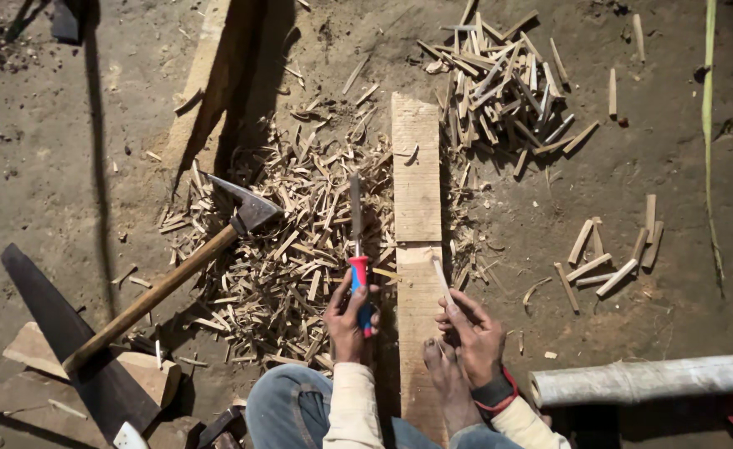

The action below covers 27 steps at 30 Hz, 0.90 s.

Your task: The person uses a chisel to carve a long wooden plank, removing thin shavings. They repeatedly scrape the surface, occasionally pause to clear debris, and continue shaping the wood.

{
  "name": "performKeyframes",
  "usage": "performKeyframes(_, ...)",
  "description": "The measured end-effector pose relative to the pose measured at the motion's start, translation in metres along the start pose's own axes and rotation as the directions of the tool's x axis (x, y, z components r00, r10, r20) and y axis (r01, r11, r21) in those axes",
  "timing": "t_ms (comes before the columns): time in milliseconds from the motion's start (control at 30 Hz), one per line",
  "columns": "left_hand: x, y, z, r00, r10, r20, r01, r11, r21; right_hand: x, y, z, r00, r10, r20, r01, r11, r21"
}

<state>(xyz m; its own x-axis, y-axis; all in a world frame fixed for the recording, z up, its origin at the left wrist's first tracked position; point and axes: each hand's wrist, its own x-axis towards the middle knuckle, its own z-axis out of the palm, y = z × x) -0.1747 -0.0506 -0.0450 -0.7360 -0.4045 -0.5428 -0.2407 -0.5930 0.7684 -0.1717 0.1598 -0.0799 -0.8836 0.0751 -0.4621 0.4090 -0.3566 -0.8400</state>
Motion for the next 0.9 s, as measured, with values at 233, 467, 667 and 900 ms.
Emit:
performKeyframes(233,0.019,0.009,0.034,0.857,0.331,0.396,-0.454,0.847,0.276,-0.001,0.0,0.003,0.998,-0.04,0.044,0.041,0.999,-0.035)
performKeyframes(467,0.003,0.029,0.043,0.994,0.094,-0.058,-0.09,0.994,0.066,0.0,-0.005,0.008,0.996,-0.024,0.08,0.027,0.999,-0.041)
performKeyframes(667,-0.088,0.011,-0.022,0.896,0.426,0.127,-0.413,0.691,0.593,0.008,-0.005,0.021,0.995,0.011,0.102,-0.007,0.999,-0.033)
performKeyframes(900,-0.158,-0.07,-0.077,0.974,0.196,0.116,-0.227,0.797,0.56,0.019,-0.008,0.032,0.995,0.029,0.099,-0.029,1.0,-0.006)
